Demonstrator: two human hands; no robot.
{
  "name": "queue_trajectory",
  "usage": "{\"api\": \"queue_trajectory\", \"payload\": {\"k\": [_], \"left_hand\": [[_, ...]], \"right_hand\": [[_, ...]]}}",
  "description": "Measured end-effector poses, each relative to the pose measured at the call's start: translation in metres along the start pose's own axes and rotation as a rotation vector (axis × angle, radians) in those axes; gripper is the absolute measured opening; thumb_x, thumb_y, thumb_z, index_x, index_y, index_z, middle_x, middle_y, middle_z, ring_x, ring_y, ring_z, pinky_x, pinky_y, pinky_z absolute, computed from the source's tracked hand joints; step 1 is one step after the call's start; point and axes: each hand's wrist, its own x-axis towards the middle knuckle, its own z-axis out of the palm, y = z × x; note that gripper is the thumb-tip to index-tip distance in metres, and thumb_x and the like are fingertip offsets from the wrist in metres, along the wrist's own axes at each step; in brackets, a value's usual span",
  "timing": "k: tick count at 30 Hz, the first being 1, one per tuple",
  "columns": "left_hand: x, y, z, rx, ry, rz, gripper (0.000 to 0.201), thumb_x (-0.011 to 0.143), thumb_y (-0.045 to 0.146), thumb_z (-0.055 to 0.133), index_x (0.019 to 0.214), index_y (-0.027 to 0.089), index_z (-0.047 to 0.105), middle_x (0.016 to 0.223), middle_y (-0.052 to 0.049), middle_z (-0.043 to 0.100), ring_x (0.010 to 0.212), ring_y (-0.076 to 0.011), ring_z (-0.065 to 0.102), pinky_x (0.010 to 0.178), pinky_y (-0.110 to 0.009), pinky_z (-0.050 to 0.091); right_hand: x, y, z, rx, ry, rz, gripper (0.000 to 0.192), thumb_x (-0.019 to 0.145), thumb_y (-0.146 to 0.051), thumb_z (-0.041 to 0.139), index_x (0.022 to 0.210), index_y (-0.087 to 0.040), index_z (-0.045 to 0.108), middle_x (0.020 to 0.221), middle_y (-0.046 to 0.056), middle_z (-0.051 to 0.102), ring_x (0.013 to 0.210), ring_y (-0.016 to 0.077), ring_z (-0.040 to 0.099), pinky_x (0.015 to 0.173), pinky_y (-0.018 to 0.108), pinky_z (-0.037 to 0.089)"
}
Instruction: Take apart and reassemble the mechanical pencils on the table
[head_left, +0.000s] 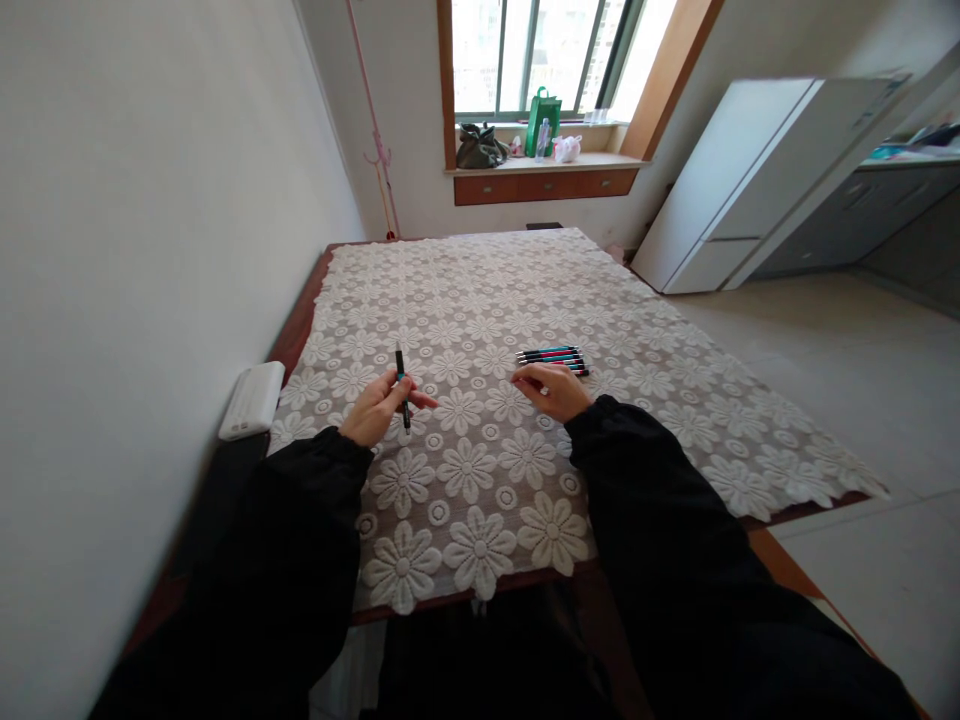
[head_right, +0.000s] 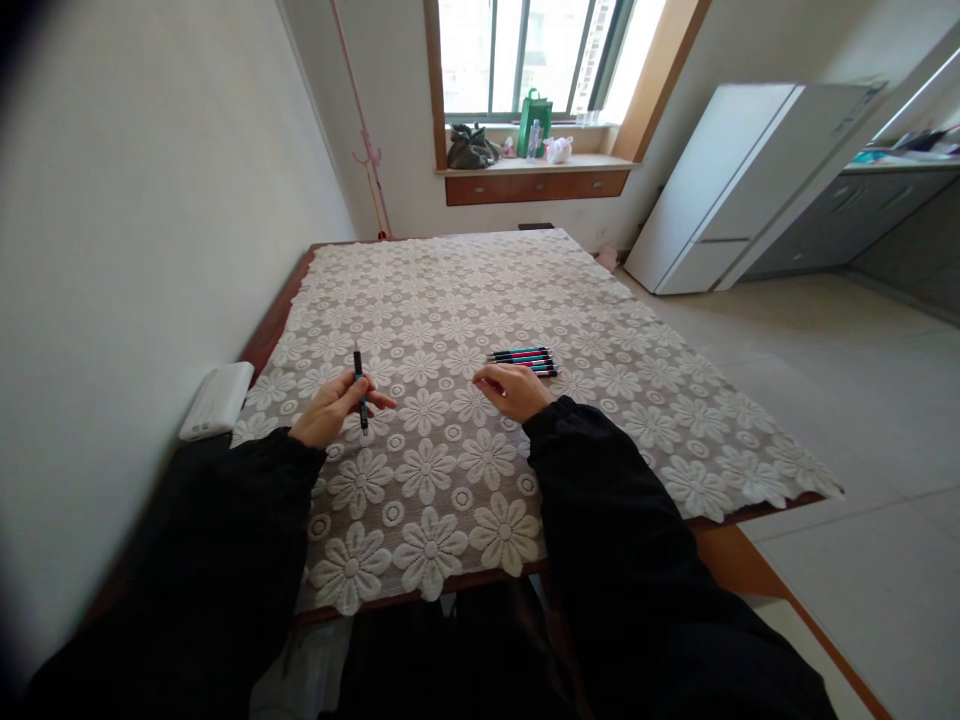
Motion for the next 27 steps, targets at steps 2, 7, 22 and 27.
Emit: {"api": "queue_trajectory", "payload": {"k": [2,7,22,27], "left_hand": [[0.001,-0.002,0.007,-0.044,0.017,-0.028,0.044,0.088,0.065,0.053,0.083,0.021,0.049,0.073,-0.008,0.075,0.068,-0.0190,0.066,0.064,-0.029,0.049],[0.006,-0.019,0.009,0.061,0.084,-0.028,0.043,0.085,0.060,0.057,0.079,0.018,0.066,0.070,-0.003,0.066,0.054,-0.0127,0.054,0.048,-0.027,0.038],[-0.003,-0.029,0.034,-0.291,-0.046,-0.086,0.052,0.063,0.052,0.091,0.082,0.015,0.059,0.093,-0.012,0.080,0.079,-0.0233,0.077,0.071,-0.035,0.062],[0.000,-0.034,0.029,-0.122,-0.039,-0.015,0.045,0.070,0.050,0.086,0.092,0.015,0.070,0.083,-0.008,0.078,0.071,-0.0201,0.072,0.066,-0.032,0.058]], "right_hand": [[-0.001,-0.003,0.005,0.033,-0.030,-0.019,0.028,0.099,-0.037,0.049,0.098,-0.021,0.071,0.083,0.005,0.071,0.068,0.0156,0.059,0.068,0.027,0.046],[0.001,-0.005,0.019,0.105,-0.078,0.003,0.027,0.097,-0.037,0.053,0.097,-0.018,0.072,0.074,0.003,0.068,0.063,0.0134,0.056,0.063,0.025,0.041],[0.013,-0.061,0.065,0.108,-0.157,-0.132,0.017,0.098,-0.032,0.059,0.111,-0.023,0.061,0.090,0.002,0.071,0.078,0.0161,0.063,0.073,0.027,0.043],[0.010,-0.051,0.055,0.035,-0.166,-0.165,0.018,0.097,-0.021,0.049,0.110,-0.021,0.062,0.105,0.008,0.071,0.093,0.0202,0.064,0.081,0.030,0.045]]}}
